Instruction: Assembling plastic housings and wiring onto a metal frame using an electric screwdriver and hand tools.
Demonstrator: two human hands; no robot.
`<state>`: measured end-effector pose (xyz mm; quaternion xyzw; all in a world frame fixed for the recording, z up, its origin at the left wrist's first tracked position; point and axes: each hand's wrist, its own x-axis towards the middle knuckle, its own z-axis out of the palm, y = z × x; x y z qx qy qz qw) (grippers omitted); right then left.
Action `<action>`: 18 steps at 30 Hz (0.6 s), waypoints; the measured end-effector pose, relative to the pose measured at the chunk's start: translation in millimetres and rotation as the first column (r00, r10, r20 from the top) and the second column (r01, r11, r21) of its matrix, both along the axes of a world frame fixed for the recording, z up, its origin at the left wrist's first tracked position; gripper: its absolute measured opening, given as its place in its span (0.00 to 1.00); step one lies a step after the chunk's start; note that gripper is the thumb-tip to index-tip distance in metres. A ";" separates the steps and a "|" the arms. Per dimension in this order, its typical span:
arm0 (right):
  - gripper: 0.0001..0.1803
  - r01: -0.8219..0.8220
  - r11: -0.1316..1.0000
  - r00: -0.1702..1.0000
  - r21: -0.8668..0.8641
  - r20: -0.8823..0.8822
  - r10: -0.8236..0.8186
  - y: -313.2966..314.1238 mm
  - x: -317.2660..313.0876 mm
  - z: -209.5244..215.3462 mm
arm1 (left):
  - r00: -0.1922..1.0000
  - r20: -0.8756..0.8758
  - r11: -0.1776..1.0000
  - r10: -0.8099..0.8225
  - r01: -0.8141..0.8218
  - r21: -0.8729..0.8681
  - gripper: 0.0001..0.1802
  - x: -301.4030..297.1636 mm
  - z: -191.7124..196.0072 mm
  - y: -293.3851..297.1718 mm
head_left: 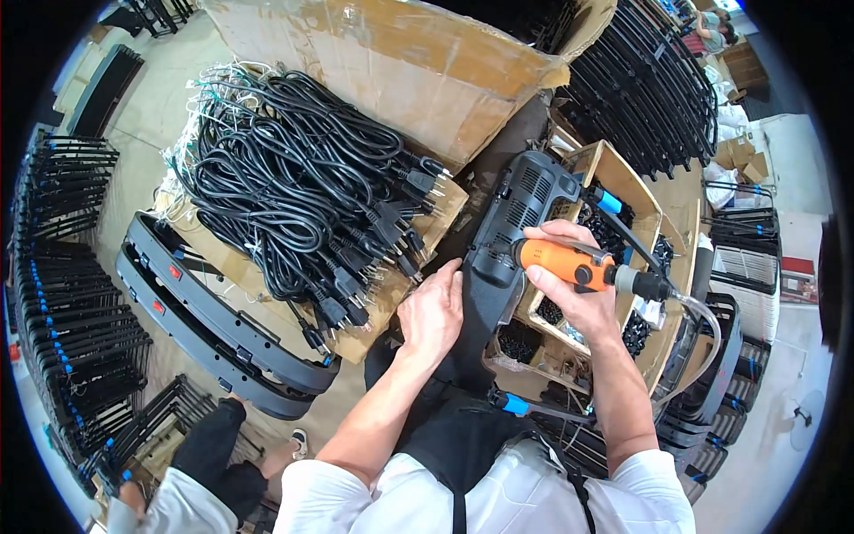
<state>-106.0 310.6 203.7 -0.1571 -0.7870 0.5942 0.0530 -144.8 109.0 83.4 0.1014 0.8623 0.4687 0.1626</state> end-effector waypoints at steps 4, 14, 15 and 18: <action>0.31 -0.026 0.999 0.999 0.035 0.021 0.026 2.1 -6.0 0.0 | 0.975 -0.201 0.987 -0.097 0.068 -0.145 0.18 2.4 -12.7 2.4; 0.30 -0.039 0.998 0.998 0.058 0.045 0.036 5.2 -9.1 -4.3 | 0.956 -0.275 0.992 -0.101 0.073 -0.107 0.18 -2.2 -23.7 10.4; 0.30 -0.046 0.996 0.998 0.072 0.046 0.042 5.3 -9.2 -4.8 | 0.956 -0.276 0.991 -0.102 0.075 -0.107 0.18 -2.4 -24.0 10.5; 0.29 -0.037 0.998 0.997 0.044 0.074 0.033 3.5 -10.2 -7.0 | 0.957 -0.273 0.993 -0.100 0.078 -0.088 0.18 -1.5 -23.7 9.6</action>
